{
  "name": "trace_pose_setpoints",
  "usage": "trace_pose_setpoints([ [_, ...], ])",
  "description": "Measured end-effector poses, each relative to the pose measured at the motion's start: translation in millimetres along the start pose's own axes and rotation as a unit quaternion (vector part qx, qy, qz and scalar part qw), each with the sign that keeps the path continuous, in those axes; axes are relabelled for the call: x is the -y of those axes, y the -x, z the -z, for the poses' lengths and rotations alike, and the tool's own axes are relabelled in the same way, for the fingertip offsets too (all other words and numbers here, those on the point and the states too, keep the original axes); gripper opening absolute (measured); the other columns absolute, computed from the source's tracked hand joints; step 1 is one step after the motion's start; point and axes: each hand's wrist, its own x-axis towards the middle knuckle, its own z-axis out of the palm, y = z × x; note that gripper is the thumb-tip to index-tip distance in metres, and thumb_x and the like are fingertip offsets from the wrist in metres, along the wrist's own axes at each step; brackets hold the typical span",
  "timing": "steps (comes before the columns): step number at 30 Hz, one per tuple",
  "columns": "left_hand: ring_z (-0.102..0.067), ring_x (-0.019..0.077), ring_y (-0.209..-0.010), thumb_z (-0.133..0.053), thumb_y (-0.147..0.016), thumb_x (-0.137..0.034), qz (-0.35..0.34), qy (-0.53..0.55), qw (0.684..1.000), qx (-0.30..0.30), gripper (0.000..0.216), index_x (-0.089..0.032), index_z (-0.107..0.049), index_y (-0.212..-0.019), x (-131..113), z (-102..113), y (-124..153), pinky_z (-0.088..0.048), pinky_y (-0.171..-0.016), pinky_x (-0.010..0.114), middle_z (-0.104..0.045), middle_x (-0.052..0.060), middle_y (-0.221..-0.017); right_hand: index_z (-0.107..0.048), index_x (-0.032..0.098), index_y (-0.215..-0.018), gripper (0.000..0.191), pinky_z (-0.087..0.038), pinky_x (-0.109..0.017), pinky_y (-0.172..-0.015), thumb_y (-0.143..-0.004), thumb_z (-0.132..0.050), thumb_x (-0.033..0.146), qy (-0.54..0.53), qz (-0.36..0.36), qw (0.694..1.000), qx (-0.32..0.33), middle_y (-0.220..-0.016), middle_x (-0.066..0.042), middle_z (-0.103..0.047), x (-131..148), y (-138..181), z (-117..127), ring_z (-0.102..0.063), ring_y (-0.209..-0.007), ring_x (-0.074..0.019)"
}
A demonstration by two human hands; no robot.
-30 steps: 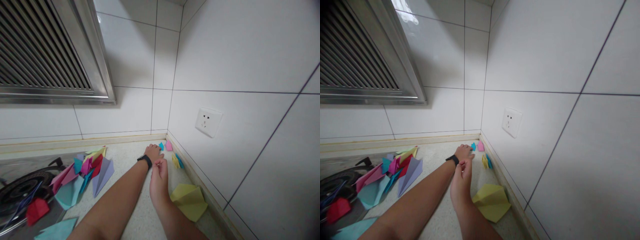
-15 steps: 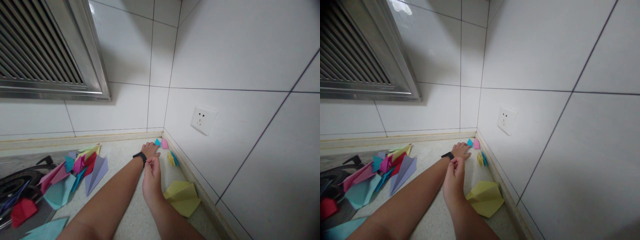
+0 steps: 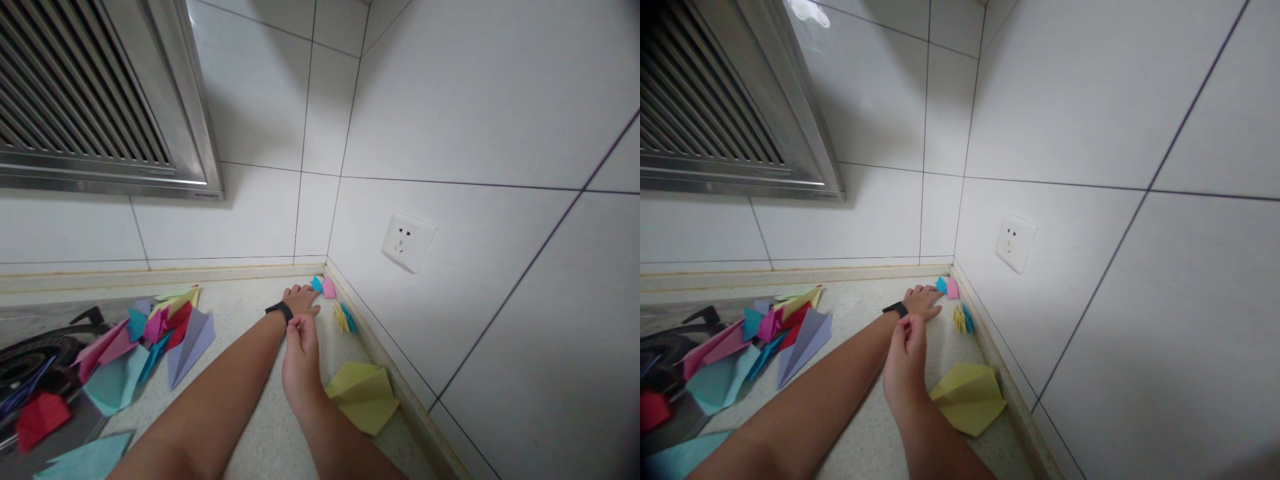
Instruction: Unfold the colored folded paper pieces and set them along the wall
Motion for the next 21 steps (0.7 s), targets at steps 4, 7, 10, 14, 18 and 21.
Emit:
trace_pose_setpoints([
  [4,-0.038,0.0328,-0.117,-0.047,-0.082,-0.054,-0.001,0.014,1.000,-0.008,0.052,-0.039,-0.046,-0.131,1.1,-2.1,-0.5,-0.031,-0.093,0.050,-0.043,0.002,-0.138,-0.048,0.021,-0.083,0.008,-0.036,-0.026,-0.065,-0.085,-0.042,0.025,0.006,-0.010,1.000,0.008,-0.075,0.002,-0.046,-0.2,0.4,-0.1,-0.045,-0.070,-0.0144],
  [7,-0.038,0.0328,-0.117,-0.048,-0.081,-0.052,-0.004,0.032,0.999,-0.020,0.050,-0.038,-0.048,-0.130,2.1,-4.0,-0.7,-0.030,-0.094,0.050,-0.045,0.003,-0.137,-0.047,0.021,-0.083,0.008,-0.035,-0.026,-0.064,-0.086,-0.042,0.026,0.008,-0.013,1.000,0.013,-0.074,0.003,-0.045,1.0,-0.3,-0.1,-0.044,-0.069,-0.0144],
  [10,-0.038,0.0334,-0.117,-0.052,-0.080,-0.050,-0.008,0.059,0.998,-0.033,0.049,-0.037,-0.051,-0.128,2.8,-5.3,-0.7,-0.029,-0.095,0.052,-0.046,0.003,-0.135,-0.047,0.020,-0.083,0.008,-0.035,-0.026,-0.064,-0.086,-0.042,0.026,0.011,-0.011,1.000,0.015,-0.074,0.003,-0.046,2.4,-0.5,0.1,-0.044,-0.069,-0.0144],
  [14,-0.040,0.0339,-0.116,-0.060,-0.075,-0.044,-0.018,0.113,0.992,-0.058,0.049,-0.035,-0.055,-0.123,3.7,-4.4,0.2,-0.028,-0.096,0.056,-0.049,0.005,-0.132,-0.048,0.020,-0.083,0.009,-0.035,-0.026,-0.064,-0.086,-0.042,0.027,0.015,-0.009,1.000,0.015,-0.074,0.003,-0.046,2.8,0.7,-0.3,-0.044,-0.069,-0.0142],
  [18,-0.042,0.0311,-0.116,-0.067,-0.070,-0.033,-0.014,0.192,0.975,-0.108,0.048,-0.032,-0.060,-0.117,5.6,3.4,3.9,-0.031,-0.098,0.051,-0.049,0.004,-0.132,-0.048,0.020,-0.083,0.009,-0.036,-0.025,-0.064,-0.086,-0.042,0.026,0.023,-0.001,1.000,0.012,-0.074,0.002,-0.046,0.8,1.9,-0.2,-0.044,-0.069,-0.0141],
  [21,-0.044,0.0256,-0.116,-0.061,-0.075,-0.024,0.020,0.256,0.950,-0.178,0.035,-0.024,-0.065,-0.110,6.7,20.1,9.7,-0.030,-0.102,0.045,-0.052,0.006,-0.126,-0.048,0.021,-0.086,0.007,-0.036,-0.025,-0.065,-0.085,-0.043,0.026,0.031,0.020,0.999,0.003,-0.077,0.002,-0.048,-1.9,2.1,1.2,-0.046,-0.071,-0.0145],
])
